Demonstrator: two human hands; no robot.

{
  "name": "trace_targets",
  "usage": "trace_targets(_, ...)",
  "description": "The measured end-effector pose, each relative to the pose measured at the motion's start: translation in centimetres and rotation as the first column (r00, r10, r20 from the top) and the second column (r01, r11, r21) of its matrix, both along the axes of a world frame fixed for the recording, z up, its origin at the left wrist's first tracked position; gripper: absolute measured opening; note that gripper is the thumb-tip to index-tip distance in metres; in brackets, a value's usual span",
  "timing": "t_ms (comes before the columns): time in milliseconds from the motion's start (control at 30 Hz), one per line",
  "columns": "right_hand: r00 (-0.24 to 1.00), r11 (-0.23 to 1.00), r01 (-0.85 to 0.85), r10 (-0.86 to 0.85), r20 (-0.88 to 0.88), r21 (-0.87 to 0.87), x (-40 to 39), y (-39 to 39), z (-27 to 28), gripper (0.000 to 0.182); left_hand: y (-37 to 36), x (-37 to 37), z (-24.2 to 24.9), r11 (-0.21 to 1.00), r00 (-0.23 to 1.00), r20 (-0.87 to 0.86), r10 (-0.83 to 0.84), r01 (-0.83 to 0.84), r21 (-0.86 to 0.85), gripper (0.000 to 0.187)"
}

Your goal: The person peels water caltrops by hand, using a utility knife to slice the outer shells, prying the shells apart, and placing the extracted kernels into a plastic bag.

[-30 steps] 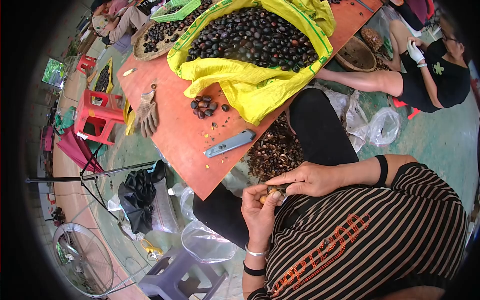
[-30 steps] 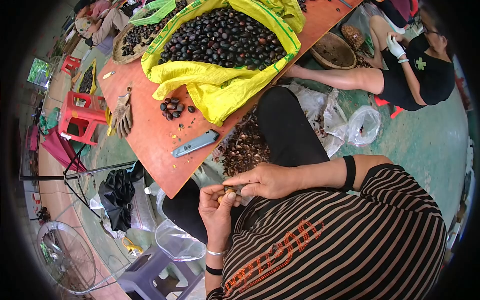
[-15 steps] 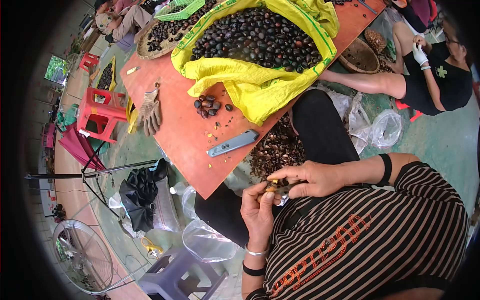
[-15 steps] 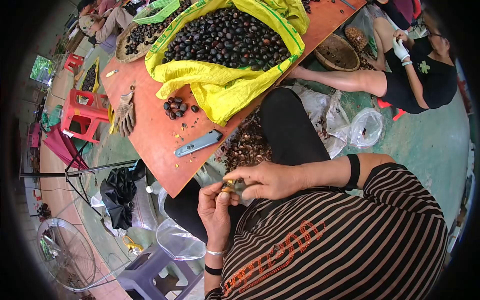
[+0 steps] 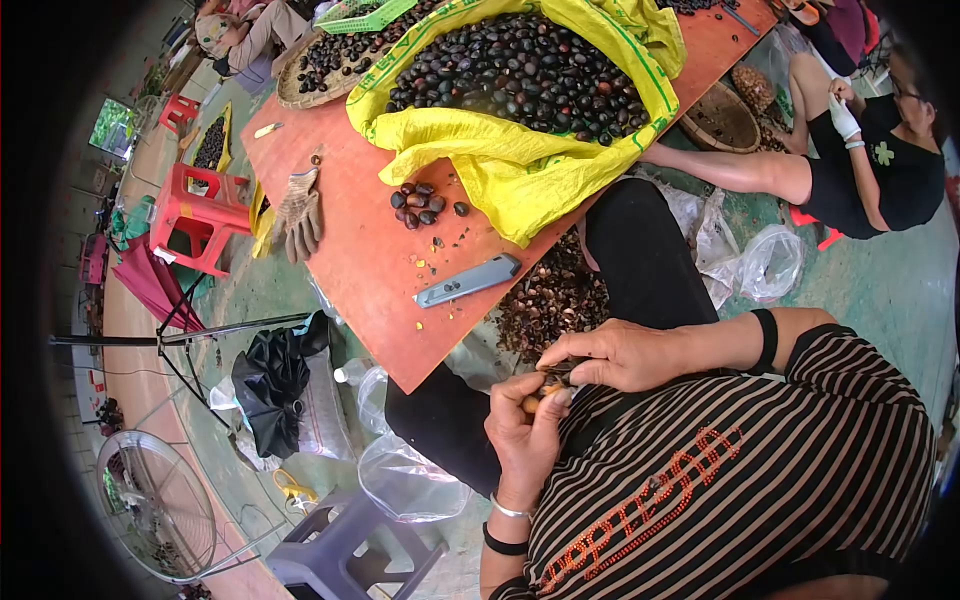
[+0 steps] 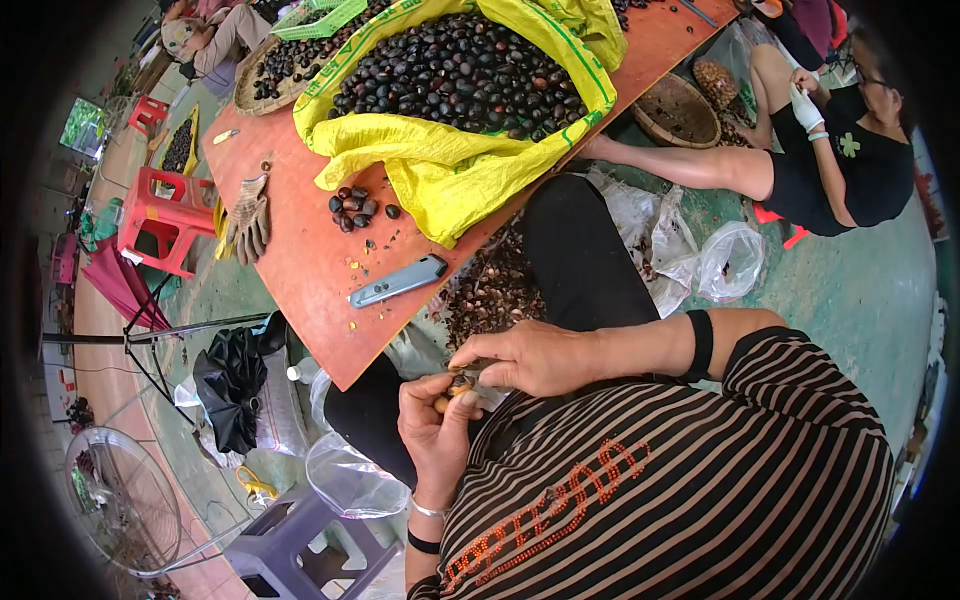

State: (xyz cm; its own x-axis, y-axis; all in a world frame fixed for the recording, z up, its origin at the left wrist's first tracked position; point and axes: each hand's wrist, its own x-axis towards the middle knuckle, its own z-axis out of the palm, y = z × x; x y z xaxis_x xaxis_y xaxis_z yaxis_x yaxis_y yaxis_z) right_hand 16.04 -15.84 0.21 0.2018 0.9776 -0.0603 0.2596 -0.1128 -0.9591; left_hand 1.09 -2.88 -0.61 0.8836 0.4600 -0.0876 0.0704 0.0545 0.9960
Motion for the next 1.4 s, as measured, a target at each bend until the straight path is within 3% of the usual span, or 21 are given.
trace_targets(100,1.0,1.0,0.025,-0.025,-0.007,0.02,0.0,-0.4,-0.5,0.042,-0.2,0.2,0.3,0.999,0.999,0.003,-0.048,0.048,-0.005,0.022)
trace_targets(167,0.996,0.999,0.038,-0.038,-0.079,0.009,0.1,-0.5,0.6,0.044,0.0,0.5,0.5,0.98,0.999,0.038,0.022,-0.014,-0.199,0.022)
trace_targets(233,0.989,0.999,0.005,-0.011,-0.146,-0.04,0.3,-0.4,2.7,0.046,0.2,0.4,0.4,0.98,0.999,0.031,0.035,-0.029,-0.196,0.022)
trace_targets(333,0.978,0.995,-0.054,0.037,-0.206,-0.079,0.5,-0.3,3.0,0.049,0.4,0.4,0.0,0.997,0.998,0.059,0.021,-0.017,-0.076,0.022)
trace_targets(400,0.978,0.993,-0.096,0.082,-0.19,-0.064,0.7,-0.3,2.5,0.051,0.7,0.3,-0.2,0.992,0.996,0.08,-0.048,0.039,0.118,0.022)
trace_targets(533,0.947,0.973,-0.171,0.119,-0.298,-0.157,1.2,-0.3,1.7,0.05,0.9,0.3,-0.2,0.991,0.992,0.093,-0.083,0.072,0.114,0.021)
trace_targets(600,0.968,0.994,-0.106,0.097,-0.231,-0.027,0.9,-0.4,0.6,0.047,0.8,0.4,-0.4,0.995,0.997,0.07,-0.036,0.029,0.095,0.02)
trace_targets(733,0.992,0.999,-0.018,0.022,-0.124,0.034,-0.2,-0.5,-1.3,0.042,0.7,0.3,-0.8,0.997,1.0,-0.002,-0.021,0.021,0.078,0.019)
trace_targets(833,0.996,0.999,0.02,-0.018,-0.082,0.024,-0.6,-0.5,-3.0,0.039,0.7,0.1,-1.0,0.999,0.997,-0.077,-0.028,0.029,0.013,0.018)
trace_targets(900,0.992,0.994,0.108,-0.107,0.067,-0.011,-0.6,-0.5,-4.3,0.038,0.6,-0.2,-1.2,0.955,0.988,-0.08,-0.131,0.104,-0.278,0.019)
trace_targets(933,0.984,0.965,0.133,-0.155,-0.086,-0.225,0.6,-0.3,-4.2,0.038,0.4,0.0,-0.7,0.953,0.982,-0.06,-0.179,0.158,-0.26,0.019)
trace_targets(967,0.962,0.969,0.218,-0.234,-0.141,-0.119,1.0,-0.7,-7.0,0.039,0.2,0.1,0.1,0.948,0.974,-0.042,-0.222,0.206,-0.242,0.019)
trace_targets(1033,0.957,0.965,0.131,-0.183,-0.227,-0.226,1.7,-0.9,-4.5,0.037,0.6,0.5,0.5,0.909,0.991,-0.022,-0.131,0.111,-0.402,0.022)
trace_targets(1100,0.937,0.976,0.136,-0.183,-0.297,-0.172,0.7,-0.9,-3.5,0.033,1.1,0.4,0.0,0.886,0.998,0.008,-0.065,0.061,-0.459,0.02)
trace_targets(1133,0.915,0.981,0.151,-0.186,-0.358,-0.125,0.4,-1.0,-2.7,0.03,1.2,0.3,-0.4,0.887,0.998,0.011,-0.065,0.063,-0.458,0.02)
trace_targets(1167,0.957,0.991,0.117,-0.131,-0.257,-0.069,0.2,-0.9,-1.7,0.028,1.3,0.0,-0.7,0.899,0.999,0.014,-0.044,0.046,-0.436,0.019)
trace_targets(1333,0.936,0.998,-0.022,0.001,-0.352,-0.057,-0.4,0.2,2.6,0.04,1.0,0.0,-0.2,0.92,1.0,0.018,0.014,-0.006,-0.391,0.019)
trace_targets(1400,0.953,0.997,-0.038,0.019,-0.301,-0.06,-0.5,0.5,2.7,0.041,0.9,0.2,0.5,0.91,0.996,0.028,0.085,-0.067,-0.41,0.023)
